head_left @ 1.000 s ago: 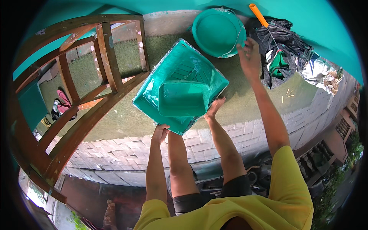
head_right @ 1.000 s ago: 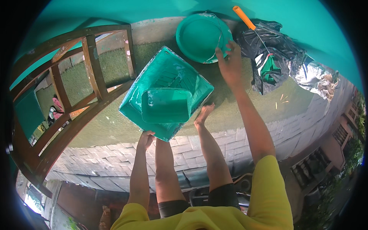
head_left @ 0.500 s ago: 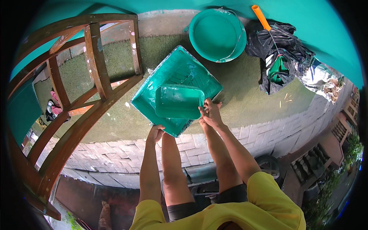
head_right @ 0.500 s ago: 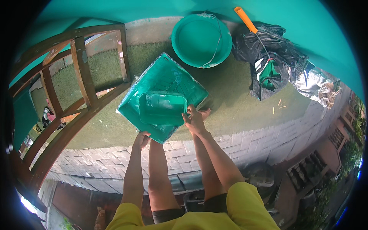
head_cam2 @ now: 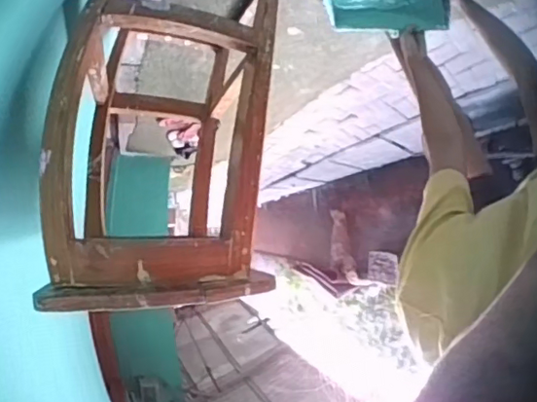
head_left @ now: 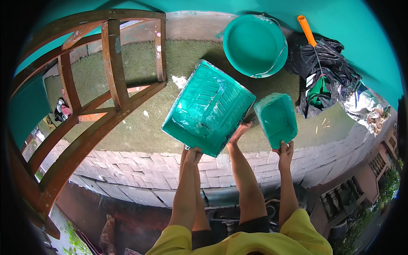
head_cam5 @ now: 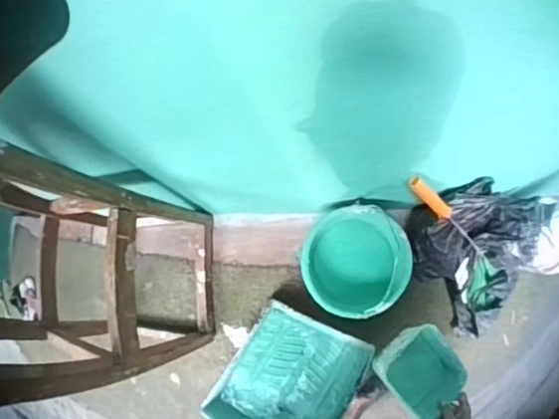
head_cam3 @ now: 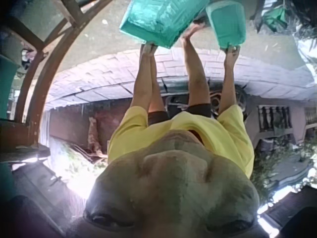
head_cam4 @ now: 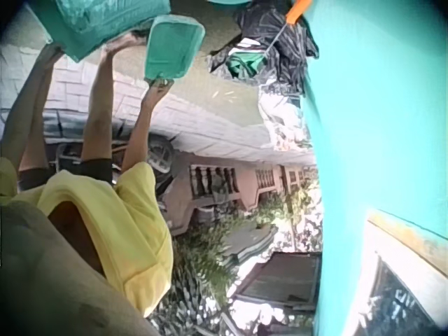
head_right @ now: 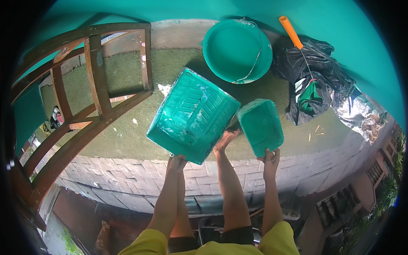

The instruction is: The person moves paint trays and buckets, then pours water from a large bucket into paint containers and stirs the mixture with a brush to prepare green paint.

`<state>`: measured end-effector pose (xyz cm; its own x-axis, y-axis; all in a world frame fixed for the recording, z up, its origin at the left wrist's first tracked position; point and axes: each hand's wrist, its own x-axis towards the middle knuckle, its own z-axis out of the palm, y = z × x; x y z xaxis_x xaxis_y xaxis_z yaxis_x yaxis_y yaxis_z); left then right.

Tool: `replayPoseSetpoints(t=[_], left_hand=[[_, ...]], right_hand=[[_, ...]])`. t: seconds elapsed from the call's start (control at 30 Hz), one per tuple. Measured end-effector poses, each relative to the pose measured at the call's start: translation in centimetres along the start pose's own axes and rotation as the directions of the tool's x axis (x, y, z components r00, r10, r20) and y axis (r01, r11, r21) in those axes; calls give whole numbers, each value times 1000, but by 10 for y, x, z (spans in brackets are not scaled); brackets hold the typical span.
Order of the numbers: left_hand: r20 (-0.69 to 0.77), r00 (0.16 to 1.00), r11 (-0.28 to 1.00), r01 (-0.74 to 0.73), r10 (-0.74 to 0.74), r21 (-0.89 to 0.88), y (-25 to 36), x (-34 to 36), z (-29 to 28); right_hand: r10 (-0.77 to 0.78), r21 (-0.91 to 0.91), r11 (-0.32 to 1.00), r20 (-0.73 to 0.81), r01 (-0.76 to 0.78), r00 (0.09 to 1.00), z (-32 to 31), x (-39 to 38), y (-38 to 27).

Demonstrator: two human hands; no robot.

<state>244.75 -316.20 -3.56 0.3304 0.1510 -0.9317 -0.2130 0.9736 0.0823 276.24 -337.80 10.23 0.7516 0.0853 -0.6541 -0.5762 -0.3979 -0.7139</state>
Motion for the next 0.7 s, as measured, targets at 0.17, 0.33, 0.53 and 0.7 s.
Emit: replayPoseSetpoints(t=[0.17, 0.33, 0.53, 0.7], left_hand=[[94, 991, 994, -88, 93, -59, 11, 47, -4], [99, 973, 978, -209, 210, -12, 34, 78, 40], [61, 993, 971, 86, -102, 222, 55, 92, 68], [-208, 962, 843, -40, 179, 537, 50, 96, 52]], right_hand=[[46, 186, 982, -105, -26, 993, -8, 73, 43], [127, 431, 901, -141, -55, 982, 18, 140, 90], [261, 592, 770, 47, -237, 964, 44, 158, 105], [478, 496, 724, 140, -479, 867, 30, 137, 71]])
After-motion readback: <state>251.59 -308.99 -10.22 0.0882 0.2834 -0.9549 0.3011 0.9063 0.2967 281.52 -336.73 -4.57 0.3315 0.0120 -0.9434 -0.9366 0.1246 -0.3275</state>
